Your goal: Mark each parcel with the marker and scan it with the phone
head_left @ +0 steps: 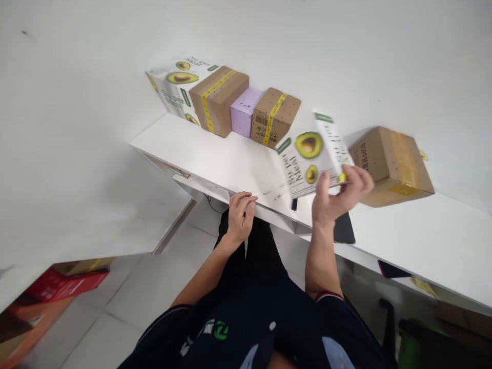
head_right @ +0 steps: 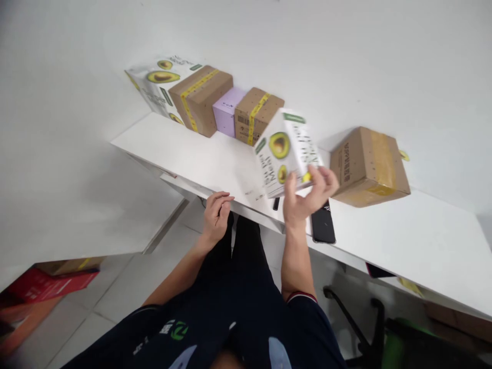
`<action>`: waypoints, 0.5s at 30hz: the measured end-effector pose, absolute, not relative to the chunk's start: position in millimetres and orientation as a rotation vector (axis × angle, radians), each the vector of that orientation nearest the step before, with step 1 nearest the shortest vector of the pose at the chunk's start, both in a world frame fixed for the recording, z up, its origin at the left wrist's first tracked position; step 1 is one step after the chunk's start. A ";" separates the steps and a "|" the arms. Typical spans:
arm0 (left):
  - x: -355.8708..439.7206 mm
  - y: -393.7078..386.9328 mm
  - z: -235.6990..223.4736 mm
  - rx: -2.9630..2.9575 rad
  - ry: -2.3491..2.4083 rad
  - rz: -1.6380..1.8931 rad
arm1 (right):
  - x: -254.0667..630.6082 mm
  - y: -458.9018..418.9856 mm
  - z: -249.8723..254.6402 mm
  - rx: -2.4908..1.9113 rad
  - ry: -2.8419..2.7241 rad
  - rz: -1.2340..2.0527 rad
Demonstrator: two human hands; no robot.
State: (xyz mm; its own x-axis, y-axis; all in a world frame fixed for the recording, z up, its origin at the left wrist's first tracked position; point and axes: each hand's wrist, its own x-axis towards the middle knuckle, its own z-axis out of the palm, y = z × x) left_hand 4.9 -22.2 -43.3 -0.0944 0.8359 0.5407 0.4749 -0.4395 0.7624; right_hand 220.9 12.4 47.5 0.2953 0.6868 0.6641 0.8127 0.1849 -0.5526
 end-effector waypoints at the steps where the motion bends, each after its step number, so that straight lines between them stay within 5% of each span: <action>1: 6.5 -25.2 -40.7 1.829 1.396 1.567 | 204.9 7.2 41.6 -1.488 -1.364 -0.225; 8: 5.9 -38.1 -43.4 1.653 1.277 1.490 | 131.3 -23.7 -10.3 -1.340 -1.582 -0.116; 15: 7.0 -37.9 -39.9 1.453 1.201 1.425 | 149.4 -41.5 -0.1 -1.313 -1.252 0.530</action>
State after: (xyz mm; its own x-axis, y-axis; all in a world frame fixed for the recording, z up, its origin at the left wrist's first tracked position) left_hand 7.0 -37.9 -39.9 -0.0650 0.9585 0.2776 0.1116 -0.2694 0.9565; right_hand 149.4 -41.5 -0.1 0.3202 0.8708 0.3732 0.3381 0.2629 -0.9036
